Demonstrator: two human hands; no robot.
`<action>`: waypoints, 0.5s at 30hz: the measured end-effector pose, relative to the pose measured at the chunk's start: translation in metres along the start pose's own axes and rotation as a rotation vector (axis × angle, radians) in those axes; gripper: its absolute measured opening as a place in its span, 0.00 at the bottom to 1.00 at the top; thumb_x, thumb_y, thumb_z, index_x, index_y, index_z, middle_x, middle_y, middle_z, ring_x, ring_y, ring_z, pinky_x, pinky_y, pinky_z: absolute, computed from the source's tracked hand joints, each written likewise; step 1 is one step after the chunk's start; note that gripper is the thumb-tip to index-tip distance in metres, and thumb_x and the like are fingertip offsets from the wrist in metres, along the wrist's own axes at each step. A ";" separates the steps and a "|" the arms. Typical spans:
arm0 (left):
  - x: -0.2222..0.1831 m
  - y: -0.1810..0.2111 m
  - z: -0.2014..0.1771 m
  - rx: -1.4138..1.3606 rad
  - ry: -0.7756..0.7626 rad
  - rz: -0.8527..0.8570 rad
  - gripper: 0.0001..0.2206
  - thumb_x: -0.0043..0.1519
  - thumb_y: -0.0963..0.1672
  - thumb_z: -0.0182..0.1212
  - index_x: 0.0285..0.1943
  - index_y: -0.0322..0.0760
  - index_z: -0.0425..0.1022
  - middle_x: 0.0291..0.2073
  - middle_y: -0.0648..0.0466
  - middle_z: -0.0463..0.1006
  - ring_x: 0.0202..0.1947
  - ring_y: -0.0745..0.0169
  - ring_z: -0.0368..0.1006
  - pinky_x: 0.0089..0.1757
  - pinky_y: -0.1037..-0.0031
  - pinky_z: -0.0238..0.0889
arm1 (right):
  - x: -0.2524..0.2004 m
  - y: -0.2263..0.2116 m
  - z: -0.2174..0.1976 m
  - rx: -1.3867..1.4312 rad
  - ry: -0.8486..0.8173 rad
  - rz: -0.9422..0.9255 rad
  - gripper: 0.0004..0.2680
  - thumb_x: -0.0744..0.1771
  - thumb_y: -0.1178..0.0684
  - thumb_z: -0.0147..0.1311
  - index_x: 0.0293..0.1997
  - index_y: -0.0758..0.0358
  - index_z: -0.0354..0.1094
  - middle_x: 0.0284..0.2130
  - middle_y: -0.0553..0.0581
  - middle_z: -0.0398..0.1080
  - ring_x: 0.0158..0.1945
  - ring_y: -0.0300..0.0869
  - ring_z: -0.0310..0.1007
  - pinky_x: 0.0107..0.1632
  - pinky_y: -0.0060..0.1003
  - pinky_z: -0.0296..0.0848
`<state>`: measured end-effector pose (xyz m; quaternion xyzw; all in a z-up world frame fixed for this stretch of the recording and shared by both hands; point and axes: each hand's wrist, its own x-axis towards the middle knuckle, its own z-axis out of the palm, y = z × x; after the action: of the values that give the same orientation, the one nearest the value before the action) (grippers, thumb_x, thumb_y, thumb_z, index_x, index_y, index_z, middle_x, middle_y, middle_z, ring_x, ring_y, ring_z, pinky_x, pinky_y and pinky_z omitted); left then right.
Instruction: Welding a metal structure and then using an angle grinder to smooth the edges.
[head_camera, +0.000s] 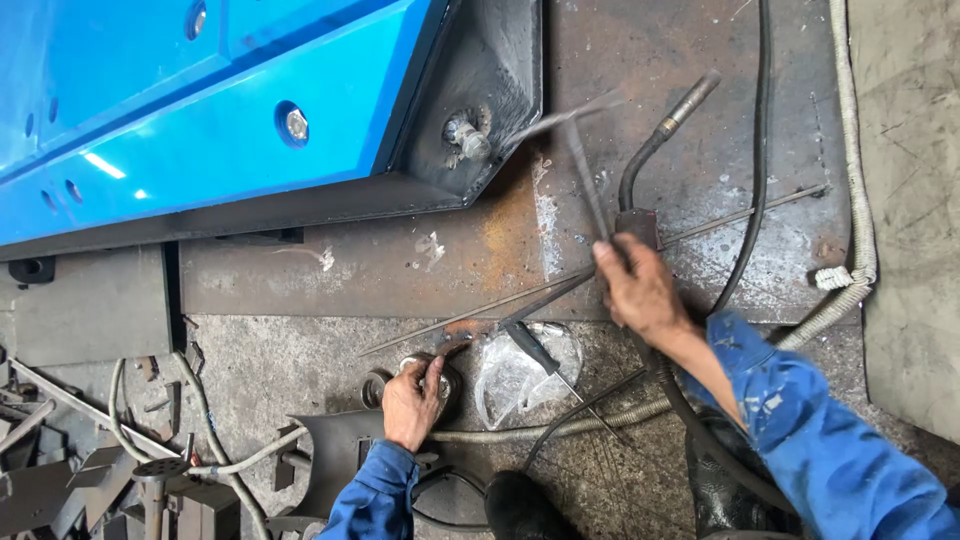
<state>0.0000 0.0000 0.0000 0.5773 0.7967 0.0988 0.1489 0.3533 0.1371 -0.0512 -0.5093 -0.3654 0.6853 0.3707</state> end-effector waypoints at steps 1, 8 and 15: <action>0.001 -0.001 0.001 -0.010 0.008 0.012 0.18 0.64 0.51 0.61 0.36 0.30 0.80 0.28 0.36 0.80 0.31 0.34 0.77 0.33 0.57 0.69 | 0.001 0.005 0.001 -0.114 0.003 0.015 0.13 0.70 0.41 0.48 0.43 0.62 0.65 0.17 0.48 0.60 0.14 0.34 0.59 0.15 0.34 0.61; 0.002 0.003 0.003 -0.021 -0.028 0.022 0.19 0.64 0.51 0.59 0.35 0.30 0.80 0.26 0.36 0.79 0.29 0.35 0.76 0.33 0.57 0.68 | -0.004 -0.004 0.006 -0.114 0.025 0.044 0.15 0.69 0.39 0.50 0.45 0.63 0.67 0.14 0.46 0.60 0.13 0.35 0.59 0.15 0.35 0.58; -0.001 -0.005 0.008 -0.054 -0.070 0.030 0.19 0.64 0.50 0.60 0.33 0.28 0.79 0.23 0.37 0.76 0.23 0.39 0.72 0.30 0.60 0.65 | 0.000 -0.007 -0.006 -0.172 0.013 0.106 0.14 0.68 0.40 0.50 0.47 0.60 0.67 0.16 0.49 0.61 0.14 0.36 0.61 0.15 0.34 0.61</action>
<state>-0.0008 -0.0026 -0.0092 0.5880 0.7794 0.1023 0.1904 0.3603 0.1406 -0.0464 -0.5625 -0.3930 0.6666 0.2911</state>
